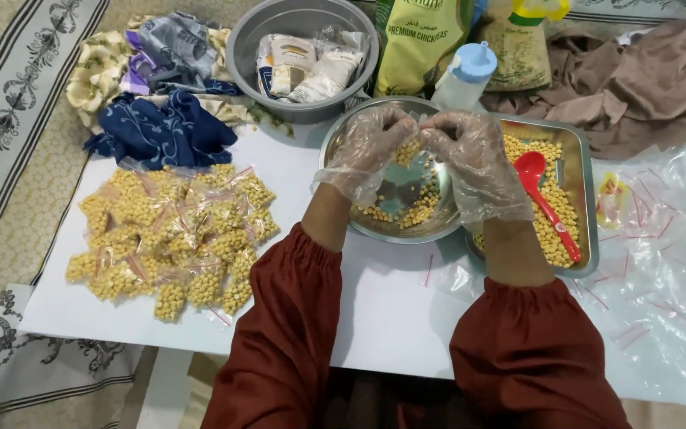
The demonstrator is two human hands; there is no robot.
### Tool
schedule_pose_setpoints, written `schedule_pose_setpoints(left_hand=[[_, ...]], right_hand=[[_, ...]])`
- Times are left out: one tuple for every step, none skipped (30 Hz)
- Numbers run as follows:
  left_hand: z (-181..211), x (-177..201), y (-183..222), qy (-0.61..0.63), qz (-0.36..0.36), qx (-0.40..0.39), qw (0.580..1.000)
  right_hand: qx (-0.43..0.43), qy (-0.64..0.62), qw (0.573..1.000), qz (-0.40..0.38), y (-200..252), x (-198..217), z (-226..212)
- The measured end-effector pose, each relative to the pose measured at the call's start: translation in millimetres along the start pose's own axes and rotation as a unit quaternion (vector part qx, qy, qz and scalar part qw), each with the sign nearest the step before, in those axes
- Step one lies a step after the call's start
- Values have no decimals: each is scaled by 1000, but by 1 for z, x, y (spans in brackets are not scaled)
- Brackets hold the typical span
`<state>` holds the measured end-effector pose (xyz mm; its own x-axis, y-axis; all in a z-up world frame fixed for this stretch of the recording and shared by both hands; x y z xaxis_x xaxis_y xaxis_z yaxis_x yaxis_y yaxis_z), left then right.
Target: A person wearing plastic gloves is sorting through yellow beans in a metal bowl and organizing small plastic bags already filled with beans on a workspace.
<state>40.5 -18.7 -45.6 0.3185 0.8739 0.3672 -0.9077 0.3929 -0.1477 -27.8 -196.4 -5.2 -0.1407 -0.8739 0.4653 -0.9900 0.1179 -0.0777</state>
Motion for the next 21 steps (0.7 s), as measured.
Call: schedule_pose_setpoints(left_hand=[[3, 0, 1, 25, 9, -7, 1000], [5, 1, 3, 50, 18, -15, 998], [10, -2, 5, 49, 23, -14, 998], [15, -5, 8, 60, 20, -14, 998], [20, -7, 11, 70, 18, -13, 997], [24, -8, 14, 69, 24, -12, 997], [28, -10, 17, 107, 20, -6, 994], [31, -12, 20, 144, 16, 0, 989], [30, -15, 19, 143, 23, -1, 989], [28, -19, 18, 121, 16, 3, 993], [25, -23, 18, 99, 9, 11, 995], [22, -23, 16, 99, 16, 14, 995], [19, -23, 15, 31, -19, 21, 999], [15, -23, 14, -37, -54, 28, 997], [17, -20, 18, -39, -48, 32, 998], [19, -17, 22, -28, -54, 22, 998], [22, -15, 25, -17, -63, 10, 998], [13, -16, 24, -18, -60, 13, 998], [5, -16, 23, -1, -38, -3, 999], [-3, -17, 22, 15, -16, -20, 1000], [11, -3, 34, 14, -12, -17, 1000]], right_hand=[[0, -8, 1000, 6, 0, -1, -3], [1, -15, 1000, 13, 1, -2, -6], [3, -16, 1000, 9, -3, 0, -2], [12, -17, 1000, 23, -6, 2, 1], [21, -19, 999, 36, -10, 4, 4], [24, -20, 999, 31, -7, 3, 4], [7, -14, 999, 35, -5, 3, 3], [-9, -9, 999, 39, -3, 2, 3], [-4, -9, 999, 33, 0, 2, -3], [0, -5, 1000, 17, 3, 2, -9], [2, -1, 1000, -1, 7, 0, -14], [4, -1, 1000, -8, 5, 1, -13], [-6, 18, 1000, -2, 4, 1, -11], [-16, 38, 999, 5, 3, 0, -9], [-13, 36, 999, -2, 4, 0, -8], [-7, 57, 998, -7, 6, 0, -6], [-3, 77, 997, -10, 8, 1, -4], [-1, 76, 997, -14, 11, -1, -10], [-16, 58, 998, -17, 15, -2, -15], [-30, 40, 999, -20, 18, -3, -20], [-29, 39, 999, -25, 18, -7, -23]])
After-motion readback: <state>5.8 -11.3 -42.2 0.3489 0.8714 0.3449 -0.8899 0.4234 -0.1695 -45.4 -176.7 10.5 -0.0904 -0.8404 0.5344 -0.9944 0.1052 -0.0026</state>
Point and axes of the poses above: each hand's wrist, its own y-axis away from the middle knuckle, its own x-axis out of the back of the hand, z = x × y, the point moved 1 cm from there along -y, towards the middle knuckle, and after that the axes turned 10 degrees about -x, right-handed, at the moved point
